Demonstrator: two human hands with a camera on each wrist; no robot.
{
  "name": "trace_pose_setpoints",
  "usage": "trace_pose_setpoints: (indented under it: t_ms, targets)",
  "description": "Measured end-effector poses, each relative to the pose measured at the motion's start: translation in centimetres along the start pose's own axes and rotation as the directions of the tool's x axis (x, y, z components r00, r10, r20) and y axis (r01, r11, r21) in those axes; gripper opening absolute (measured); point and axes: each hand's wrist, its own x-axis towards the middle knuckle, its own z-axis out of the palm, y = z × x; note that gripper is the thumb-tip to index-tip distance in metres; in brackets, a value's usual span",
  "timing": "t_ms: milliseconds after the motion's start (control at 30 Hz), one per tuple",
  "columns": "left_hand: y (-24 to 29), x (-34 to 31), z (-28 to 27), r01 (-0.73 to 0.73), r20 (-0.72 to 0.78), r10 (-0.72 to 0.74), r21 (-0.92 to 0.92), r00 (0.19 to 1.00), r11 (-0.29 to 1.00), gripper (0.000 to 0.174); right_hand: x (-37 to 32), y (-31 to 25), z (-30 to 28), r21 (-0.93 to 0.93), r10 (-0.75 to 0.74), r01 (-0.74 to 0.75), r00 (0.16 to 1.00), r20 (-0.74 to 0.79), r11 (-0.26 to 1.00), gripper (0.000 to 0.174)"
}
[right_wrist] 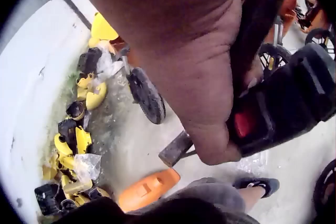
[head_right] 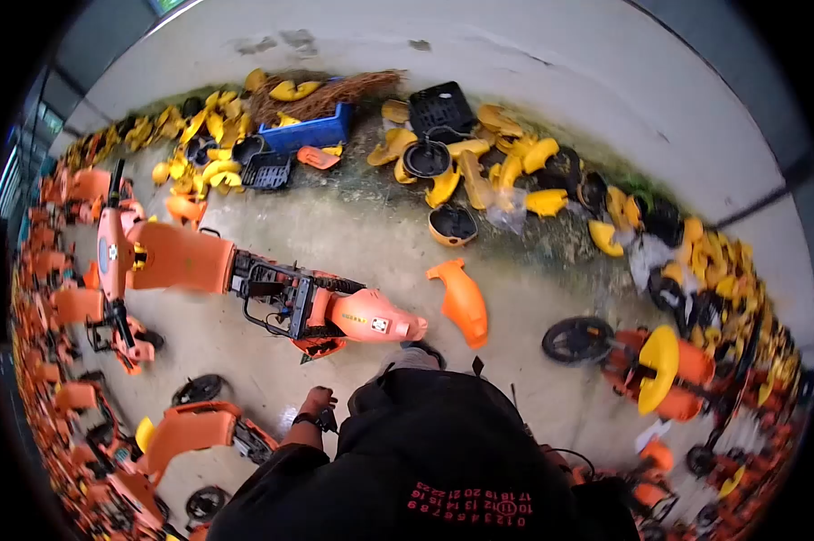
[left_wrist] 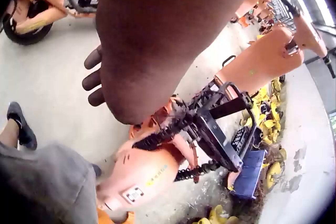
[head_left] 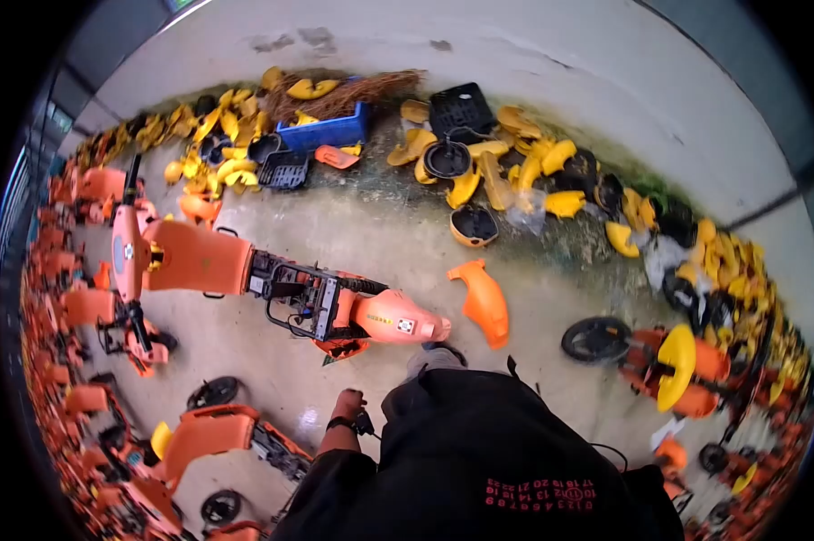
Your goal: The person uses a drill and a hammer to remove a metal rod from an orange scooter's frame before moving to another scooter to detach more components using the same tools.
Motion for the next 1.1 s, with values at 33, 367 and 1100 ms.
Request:
trace_pose_setpoints:
  t_ms: [33,367,1100]
  targets:
    - [4.2,-1.0,0.8,-0.001,0.026,0.001,0.012,1.0,1.0,0.03,0.3,-1.3,-3.3,-0.034,0.002,-0.003,1.0,-0.01,0.999,0.052]
    - [15.2,0.0,2.6,-0.161,-0.082,0.146,-0.228,0.986,0.96,0.034,7.0,-17.2,-21.7,-0.447,-0.22,0.217,0.974,0.048,0.868,0.054]
    - [27.0,-9.6,10.9,0.254,-0.028,-0.323,-0.556,0.946,0.792,0.04,26.7,-70.6,-62.5,-0.517,-0.205,0.258,0.966,0.159,0.816,0.033]
